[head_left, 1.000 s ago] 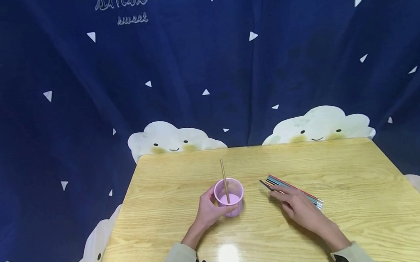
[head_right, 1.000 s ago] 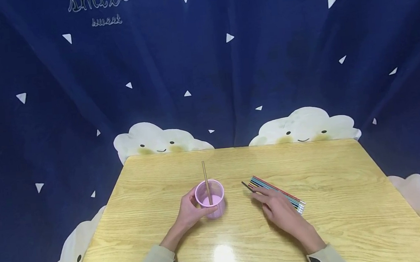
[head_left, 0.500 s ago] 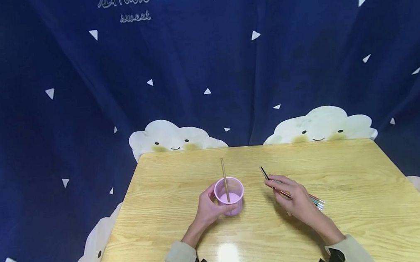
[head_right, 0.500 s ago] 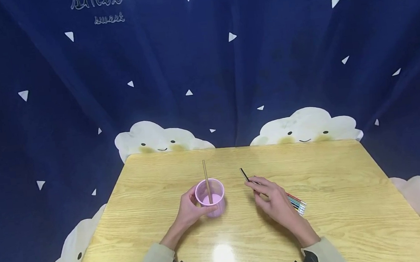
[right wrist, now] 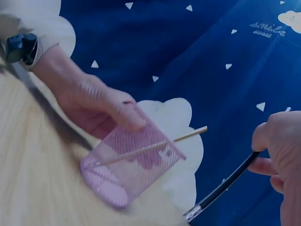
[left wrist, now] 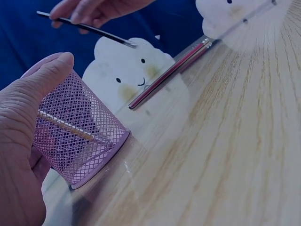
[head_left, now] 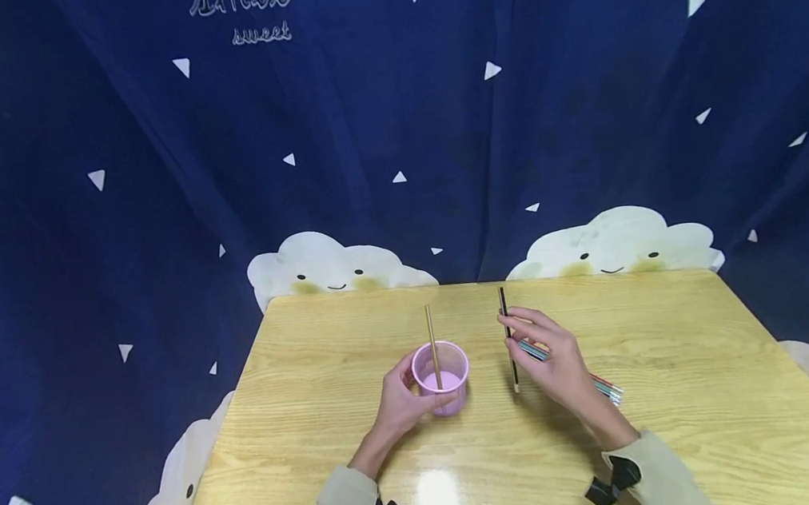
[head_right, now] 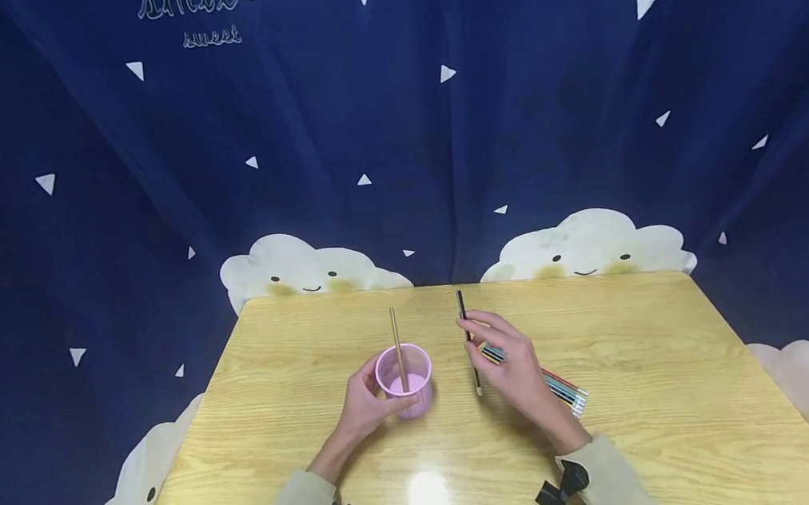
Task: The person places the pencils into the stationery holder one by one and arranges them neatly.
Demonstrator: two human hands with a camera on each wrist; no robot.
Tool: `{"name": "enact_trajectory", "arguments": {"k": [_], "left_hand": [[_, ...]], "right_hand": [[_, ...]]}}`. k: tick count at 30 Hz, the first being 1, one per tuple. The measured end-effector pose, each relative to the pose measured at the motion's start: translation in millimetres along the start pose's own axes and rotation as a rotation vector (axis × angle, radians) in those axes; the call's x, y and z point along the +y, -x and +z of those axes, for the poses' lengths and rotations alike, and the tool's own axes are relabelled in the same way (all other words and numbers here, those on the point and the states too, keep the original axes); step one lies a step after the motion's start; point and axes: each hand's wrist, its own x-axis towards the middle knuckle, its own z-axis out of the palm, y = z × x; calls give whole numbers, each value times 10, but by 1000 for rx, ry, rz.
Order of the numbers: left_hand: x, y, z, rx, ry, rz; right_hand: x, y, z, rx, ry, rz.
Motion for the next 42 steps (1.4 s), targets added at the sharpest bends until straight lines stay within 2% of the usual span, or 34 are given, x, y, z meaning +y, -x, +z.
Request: {"name": "enact_trajectory", "arguments": {"k": [4, 11, 16, 24, 28, 32, 37, 42], "left_hand": [[2, -1, 0, 4, -13, -3], [12, 9, 9, -1, -26, -4], [13, 9, 20, -8, -18, 16], [-12, -8, 13, -22, -7, 31], [12, -2, 22, -15, -5, 36], [148, 13, 30, -21, 0, 39], [347, 41, 20, -37, 22, 50], [370, 41, 19, -32, 20, 49]], "right_hand": [[-110, -136, 49, 57, -40, 24], [-454, -406, 189, 147, -202, -41], [-518, -463, 325, 166, -242, -20], [-468, -399, 550, 123, -240, 25], [-435, -320, 639, 96, -191, 51], [-351, -219, 743, 62, -127, 44], [-143, -90, 889, 37, -107, 52], [-13, -21, 950, -9, -93, 70]]}}
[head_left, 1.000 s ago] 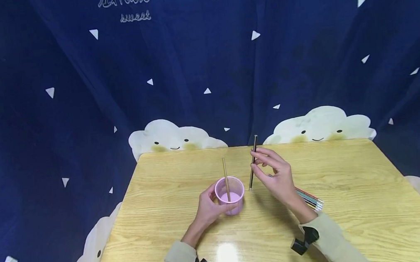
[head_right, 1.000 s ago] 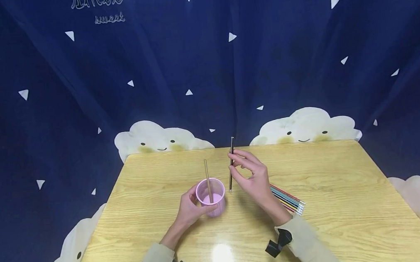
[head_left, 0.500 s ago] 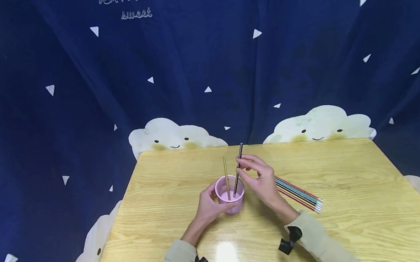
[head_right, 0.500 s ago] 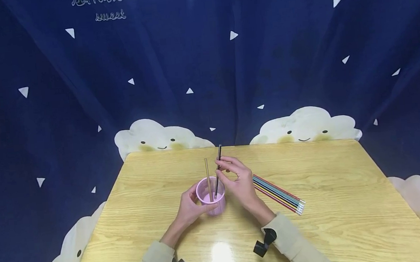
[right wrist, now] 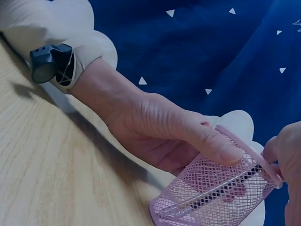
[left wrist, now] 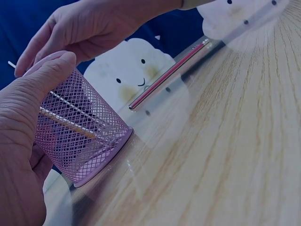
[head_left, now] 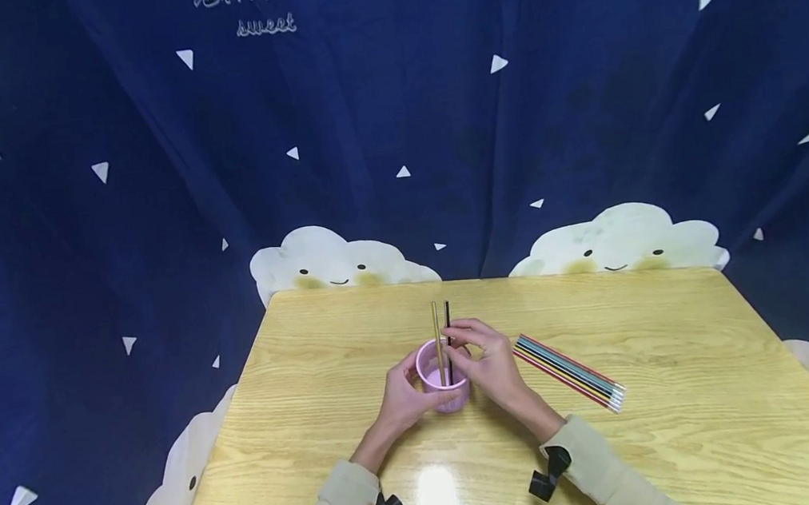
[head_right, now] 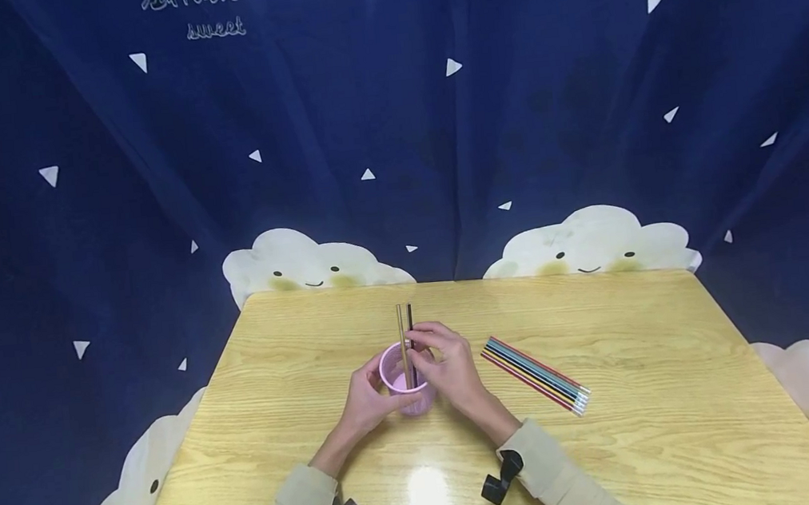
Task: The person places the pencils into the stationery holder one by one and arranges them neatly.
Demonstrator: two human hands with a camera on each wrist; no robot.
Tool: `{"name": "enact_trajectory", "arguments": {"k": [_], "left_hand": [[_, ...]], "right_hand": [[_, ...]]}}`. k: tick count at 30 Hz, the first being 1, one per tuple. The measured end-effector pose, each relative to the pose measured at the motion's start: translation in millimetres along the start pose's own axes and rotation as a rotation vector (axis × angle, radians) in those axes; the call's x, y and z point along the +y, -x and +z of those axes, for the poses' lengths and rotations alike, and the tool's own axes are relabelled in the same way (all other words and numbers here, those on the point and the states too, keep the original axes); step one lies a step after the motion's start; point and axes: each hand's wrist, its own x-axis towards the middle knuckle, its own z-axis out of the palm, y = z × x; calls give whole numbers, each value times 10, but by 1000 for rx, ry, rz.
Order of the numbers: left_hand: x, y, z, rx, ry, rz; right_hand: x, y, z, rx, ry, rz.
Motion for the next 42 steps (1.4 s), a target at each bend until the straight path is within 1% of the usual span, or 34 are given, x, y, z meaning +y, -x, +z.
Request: {"name": "enact_trajectory", "arguments": {"k": [4, 13, 18, 21, 24, 28, 31, 34, 37, 42], "left_hand": [[-11, 3, 9, 8, -15, -10], [12, 12, 2, 8, -10, 17], [20, 16, 8, 16, -11, -6], [28, 18, 14, 26, -12, -26], [27, 8, 15, 28, -7, -43], [-173, 1, -8, 17, -31, -69], [-338, -15, -15, 11, -63, -61], [-356, -31, -5, 16, -65, -40], [-316, -32, 7, 22, -58, -31], [-116, -17, -8, 16, -21, -32]], "right_hand": [[32, 29, 6, -28, 35, -4], [33, 59, 37, -64, 141, -32], [22, 51, 46, -77, 206, -63], [11, 46, 43, -100, 238, -49], [-6, 35, 30, -136, 274, -11], [-8, 38, 14, -182, 317, 27], [-7, 38, -2, -187, 320, 32], [-19, 30, -36, -179, 301, 36], [-27, 42, -101, -170, 269, 42], [-17, 100, -250, -133, 233, 15]]}}
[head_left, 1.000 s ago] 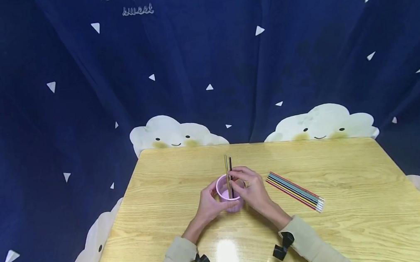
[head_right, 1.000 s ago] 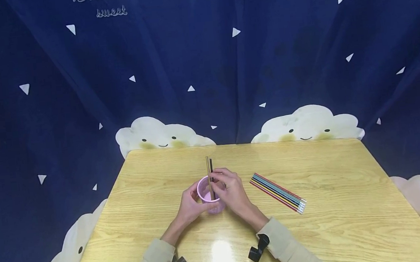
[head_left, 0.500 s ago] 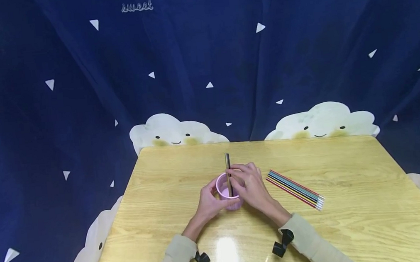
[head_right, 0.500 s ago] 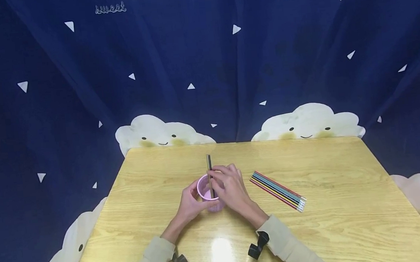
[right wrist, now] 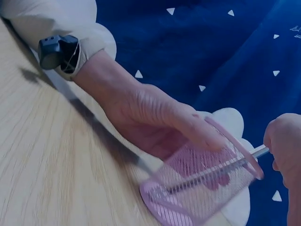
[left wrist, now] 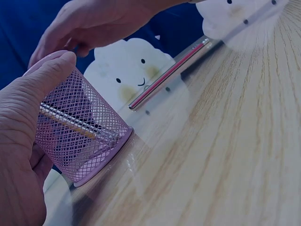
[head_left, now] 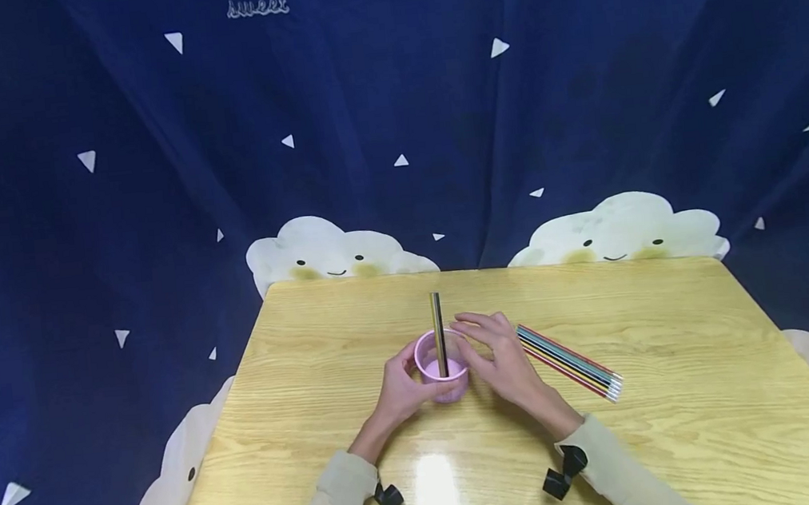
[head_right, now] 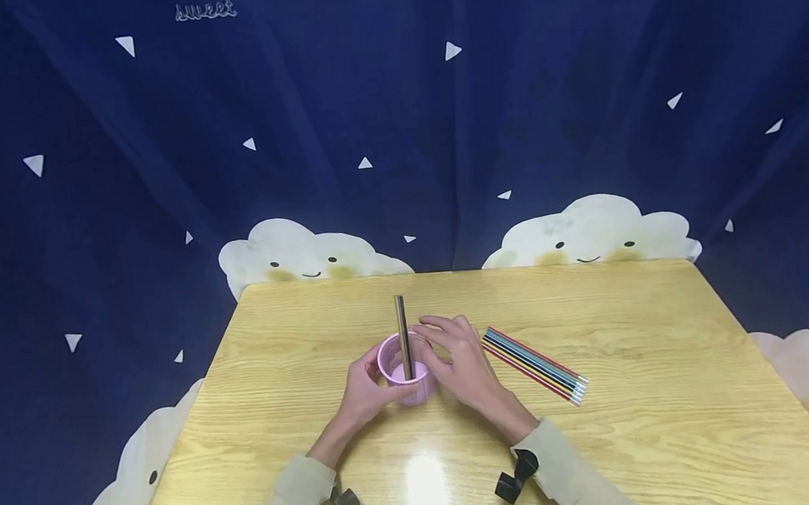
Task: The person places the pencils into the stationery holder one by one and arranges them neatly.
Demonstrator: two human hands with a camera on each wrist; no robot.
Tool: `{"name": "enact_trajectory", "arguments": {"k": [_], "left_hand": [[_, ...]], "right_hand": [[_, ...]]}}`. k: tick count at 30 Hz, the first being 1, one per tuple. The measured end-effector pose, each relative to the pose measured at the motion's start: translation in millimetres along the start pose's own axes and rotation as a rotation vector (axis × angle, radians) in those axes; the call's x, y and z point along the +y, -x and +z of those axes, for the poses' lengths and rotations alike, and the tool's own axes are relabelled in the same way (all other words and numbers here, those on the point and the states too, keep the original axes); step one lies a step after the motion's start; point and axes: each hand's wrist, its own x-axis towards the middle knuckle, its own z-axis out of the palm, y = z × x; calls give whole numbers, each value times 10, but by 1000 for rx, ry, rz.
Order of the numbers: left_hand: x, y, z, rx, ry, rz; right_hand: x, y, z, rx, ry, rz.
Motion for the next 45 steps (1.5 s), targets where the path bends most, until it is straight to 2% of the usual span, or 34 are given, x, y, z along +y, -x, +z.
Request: {"name": "enact_trajectory", "arguments": {"k": [3, 8, 16, 22, 30, 45], "left_hand": [[65, 8, 0, -2, 16, 0], [53, 12, 10, 11, 15, -11], [40, 3, 17, 18, 41, -36], [57, 3, 9, 4, 43, -25], [82, 2, 1, 3, 24, -10], [96, 12, 3, -2, 35, -10]], "right_hand": [[64, 71, -105, 24, 12, -12], [207, 191, -261, 23, 58, -15], [427, 433, -458, -40, 177, 15], [555, 633, -562, -66, 289, 38], [679, 806, -637, -103, 391, 50], [726, 953, -654, -122, 460, 35]]}}
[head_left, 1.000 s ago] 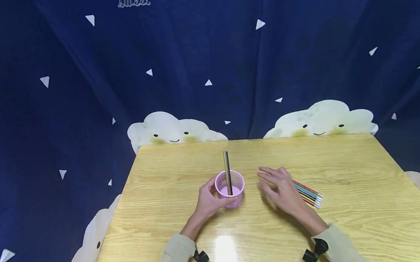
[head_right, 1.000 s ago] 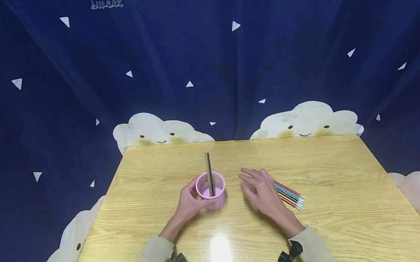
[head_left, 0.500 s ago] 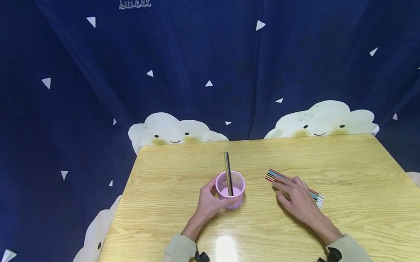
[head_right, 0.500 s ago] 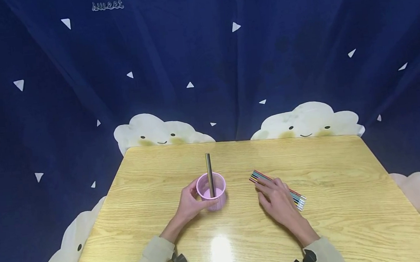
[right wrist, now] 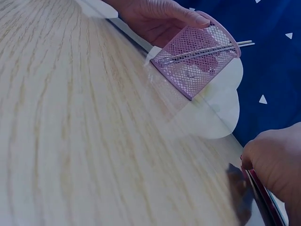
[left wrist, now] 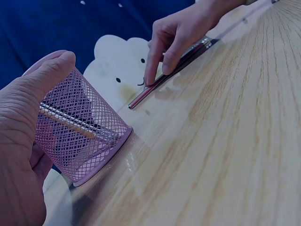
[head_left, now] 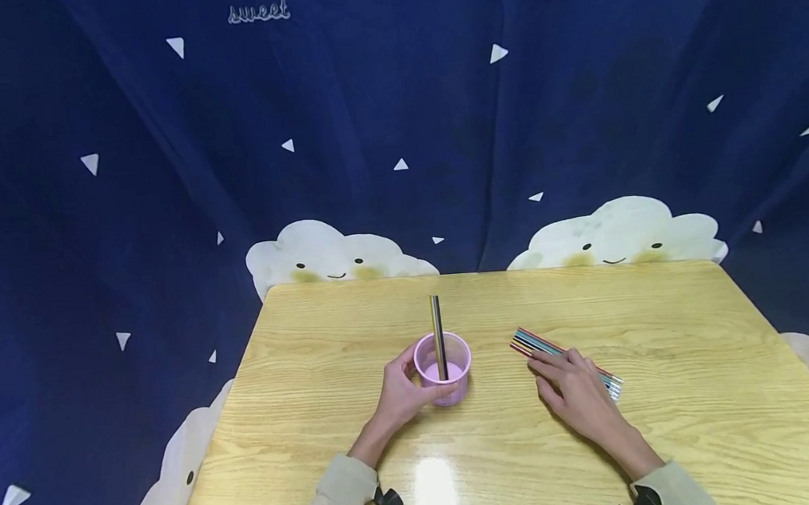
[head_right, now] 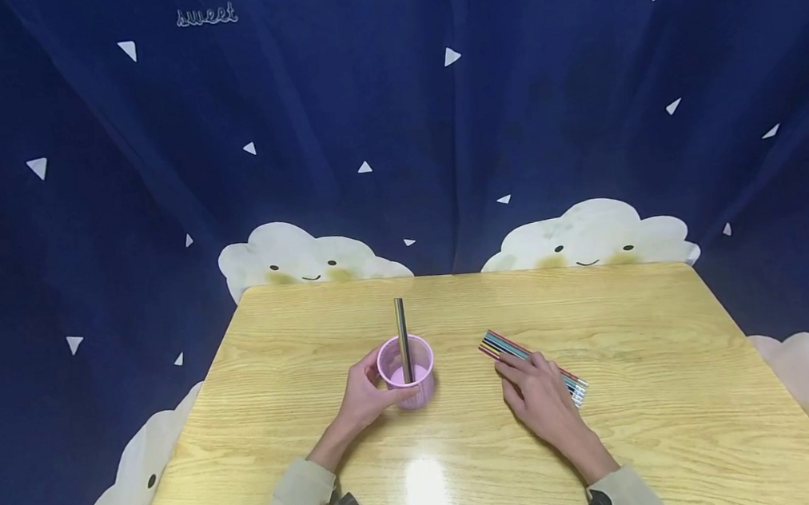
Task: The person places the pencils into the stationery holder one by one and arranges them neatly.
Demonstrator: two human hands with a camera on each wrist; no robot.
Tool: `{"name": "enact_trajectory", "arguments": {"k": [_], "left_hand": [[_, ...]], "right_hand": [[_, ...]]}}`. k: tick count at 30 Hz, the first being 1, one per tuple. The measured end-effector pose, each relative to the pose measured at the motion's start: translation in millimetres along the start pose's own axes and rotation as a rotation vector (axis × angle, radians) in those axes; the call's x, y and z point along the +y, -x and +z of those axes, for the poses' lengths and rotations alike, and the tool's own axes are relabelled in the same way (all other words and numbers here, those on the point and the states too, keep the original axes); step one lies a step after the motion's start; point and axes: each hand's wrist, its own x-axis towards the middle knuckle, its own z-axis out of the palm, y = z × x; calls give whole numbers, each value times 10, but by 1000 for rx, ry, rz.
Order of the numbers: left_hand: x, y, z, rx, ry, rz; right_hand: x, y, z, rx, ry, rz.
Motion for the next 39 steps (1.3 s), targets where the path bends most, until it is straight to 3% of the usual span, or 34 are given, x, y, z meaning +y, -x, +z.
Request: {"name": "enact_trajectory", "arguments": {"k": [24, 31, 39], "left_hand": [[-16, 1, 40, 7, 1, -21], [-7, -18, 23, 4, 2, 4], [-20, 2, 10, 4, -16, 9]], "right_hand": [[10, 6, 6, -62, -28, -38], [38, -21, -3, -77, -19, -76], [-3, -37, -89, -173, 74, -112]]}}
